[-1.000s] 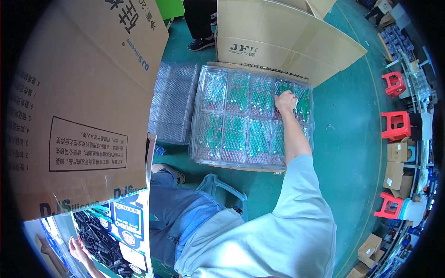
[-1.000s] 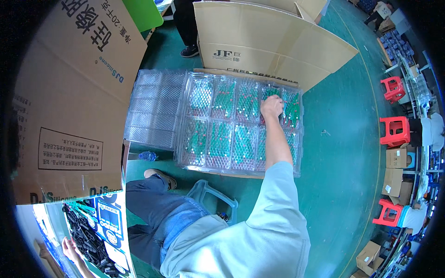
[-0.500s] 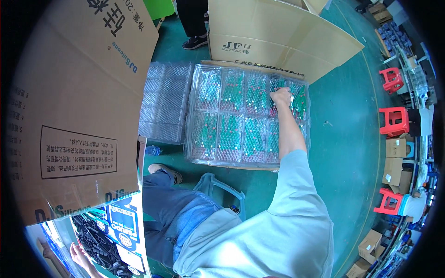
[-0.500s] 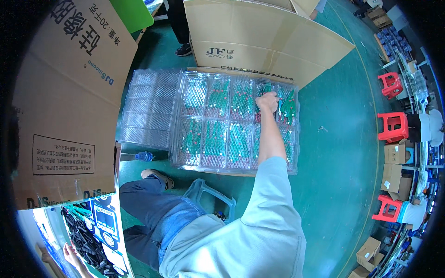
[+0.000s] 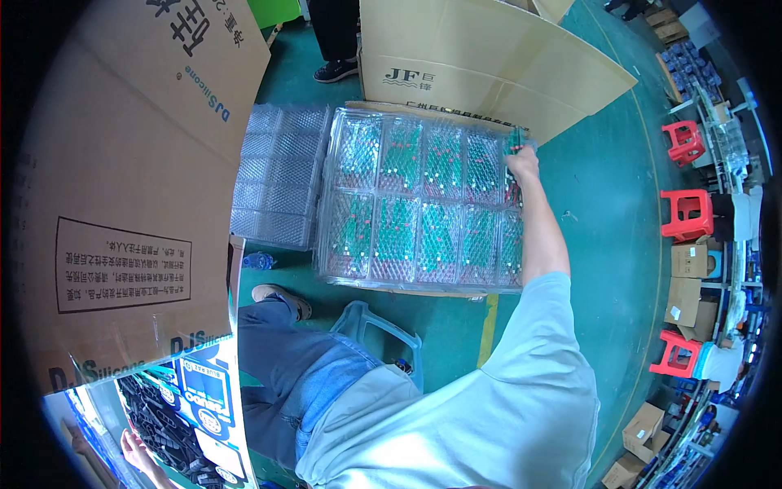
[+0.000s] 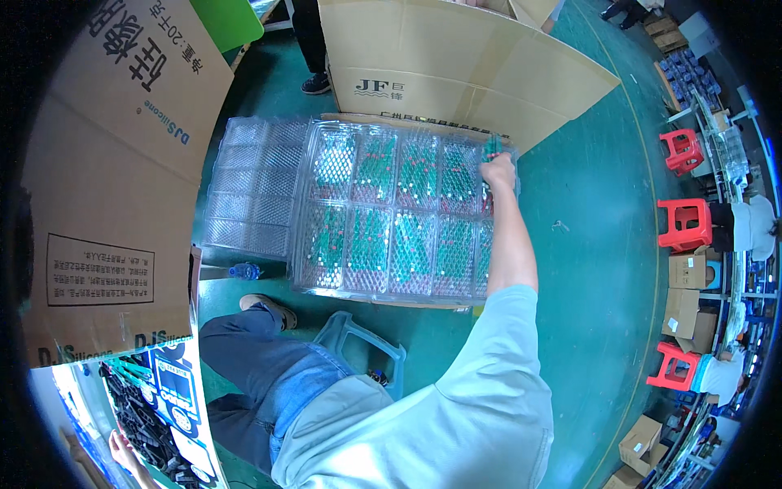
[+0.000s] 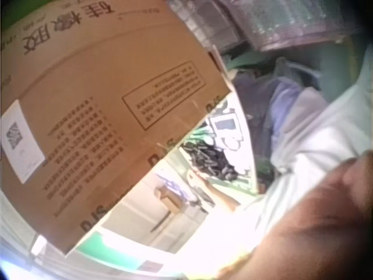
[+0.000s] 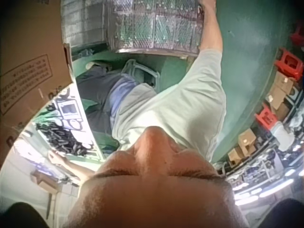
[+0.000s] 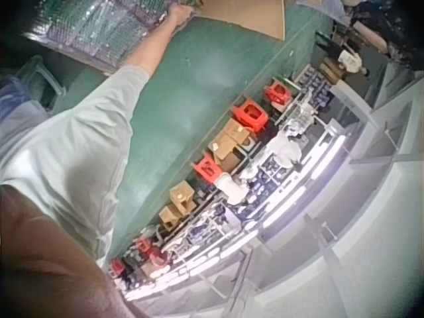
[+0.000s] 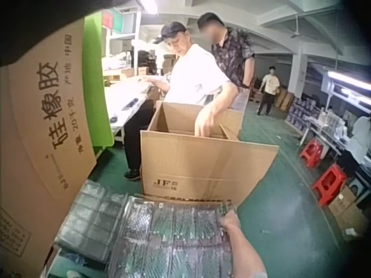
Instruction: The person assembles small electronic devices by inserting green circuit boards into blue plastic housings. They repeatedly pick up a housing, insert a board, and place the assembled unit on a nearby table. The person also retrieves additional circuit boards from a large cardboard box and places them on the work surface.
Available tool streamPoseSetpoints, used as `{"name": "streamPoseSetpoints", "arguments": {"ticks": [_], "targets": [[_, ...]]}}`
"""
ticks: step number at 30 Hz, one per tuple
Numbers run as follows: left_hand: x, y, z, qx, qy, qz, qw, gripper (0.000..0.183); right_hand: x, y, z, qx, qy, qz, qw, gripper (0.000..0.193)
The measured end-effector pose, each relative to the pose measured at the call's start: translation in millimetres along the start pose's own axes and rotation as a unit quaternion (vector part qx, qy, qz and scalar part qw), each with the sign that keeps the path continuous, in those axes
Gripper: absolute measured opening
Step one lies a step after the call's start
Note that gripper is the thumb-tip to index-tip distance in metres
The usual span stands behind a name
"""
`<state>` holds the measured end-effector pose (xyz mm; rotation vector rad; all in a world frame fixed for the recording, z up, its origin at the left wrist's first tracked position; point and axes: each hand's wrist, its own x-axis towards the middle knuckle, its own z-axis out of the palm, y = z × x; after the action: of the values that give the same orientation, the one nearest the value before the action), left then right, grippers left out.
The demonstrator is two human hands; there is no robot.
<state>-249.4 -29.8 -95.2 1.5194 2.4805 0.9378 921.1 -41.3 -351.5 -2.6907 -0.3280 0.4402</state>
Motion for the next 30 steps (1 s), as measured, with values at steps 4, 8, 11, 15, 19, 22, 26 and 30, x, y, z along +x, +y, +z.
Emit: {"name": "streamPoseSetpoints", "arguments": {"ticks": [4,8,11,15,19,22,26,30], "targets": [[-5,8,1,-0.045,-0.028,-0.026,0.998,0.031,-9,21,-2,-0.064,0.048,0.066,0.995,0.055],[-6,5,-20,0.032,-0.005,-0.003,0.999,0.035,-23,18,9,-0.151,0.044,0.038,0.987,0.059],[-4,14,-16,0.032,-0.013,0.018,0.999,0.037,-32,15,4,-0.197,0.065,0.006,0.978,0.061],[-4,14,-23,0.024,-0.016,0.002,1.000,0.035,-24,20,2,-0.149,0.027,0.036,0.988,0.064],[-9,20,-16,0.020,-0.018,-0.019,0.999,0.036,-11,24,2,-0.106,-0.018,0.076,0.991,0.067],[-12,27,-15,0.036,-0.014,-0.018,0.999,0.036,-5,34,1,-0.112,-0.050,0.055,0.991,0.070],[-14,22,-28,0.041,-0.011,-0.020,0.999,0.037,3,37,6,-0.128,-0.056,0.082,0.987,0.077],[-16,18,-30,0.039,-0.010,-0.018,0.999,0.037,3,39,9,-0.114,-0.046,0.093,0.988,0.083]]}}
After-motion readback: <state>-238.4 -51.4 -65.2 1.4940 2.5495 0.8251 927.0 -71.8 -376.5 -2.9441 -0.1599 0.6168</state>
